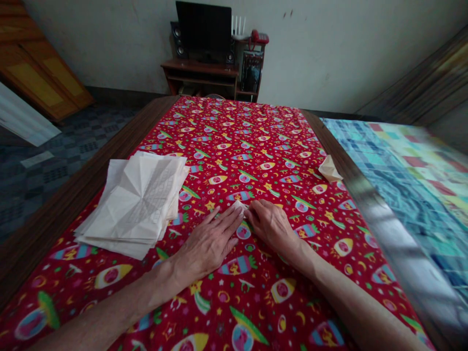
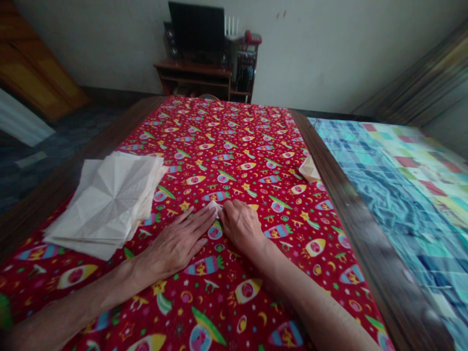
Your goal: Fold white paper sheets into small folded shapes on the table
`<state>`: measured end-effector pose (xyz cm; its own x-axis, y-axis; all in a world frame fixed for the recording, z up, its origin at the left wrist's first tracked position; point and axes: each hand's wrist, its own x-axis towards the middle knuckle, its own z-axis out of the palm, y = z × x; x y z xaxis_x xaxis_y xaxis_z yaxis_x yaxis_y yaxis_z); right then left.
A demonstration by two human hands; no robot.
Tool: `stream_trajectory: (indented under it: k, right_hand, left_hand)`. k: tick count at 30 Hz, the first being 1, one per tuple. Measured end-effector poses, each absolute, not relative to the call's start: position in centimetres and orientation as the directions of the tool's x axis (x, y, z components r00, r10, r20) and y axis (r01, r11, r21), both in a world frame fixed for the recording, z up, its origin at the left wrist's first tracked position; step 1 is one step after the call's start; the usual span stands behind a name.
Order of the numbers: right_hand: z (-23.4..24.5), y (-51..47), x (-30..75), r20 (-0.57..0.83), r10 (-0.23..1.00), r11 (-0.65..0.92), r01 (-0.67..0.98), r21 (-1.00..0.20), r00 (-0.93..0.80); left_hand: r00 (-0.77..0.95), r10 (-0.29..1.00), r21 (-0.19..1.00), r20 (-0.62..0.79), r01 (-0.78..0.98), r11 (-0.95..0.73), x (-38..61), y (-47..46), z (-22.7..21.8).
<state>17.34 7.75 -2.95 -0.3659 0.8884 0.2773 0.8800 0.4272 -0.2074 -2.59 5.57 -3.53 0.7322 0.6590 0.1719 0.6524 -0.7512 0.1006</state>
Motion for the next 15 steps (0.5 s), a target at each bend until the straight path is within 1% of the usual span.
stream_trajectory:
  k: [8,10,12,15]
  right_hand:
    - [-3.3,8.0,17.3,0.308,0.888,0.415,0.884,-0.215,-0.342]
    - [-3.2,7.7,17.3,0.336,0.871,0.437,0.878,-0.197,-0.358]
    - [-3.0,7.0,17.3,0.377,0.802,0.547,0.823,-0.152,-0.463]
    - [-2.8,5.4,17.5,0.416,0.62,0.756,0.649,-0.089,-0.665]
  left_hand:
    - [0.712,0.689,0.11,0.136,0.68,-0.725,-2.4,5.5,-3.2]
    - [0.704,0.697,0.114,0.135,0.687,-0.717,-2.3,5.5,-3.0]
    - [0.698,0.702,0.118,0.142,0.692,-0.712,-2.3,5.4,-3.0]
    - [0.688,0.707,0.125,0.164,0.696,-0.707,-2.2,5.3,-2.9]
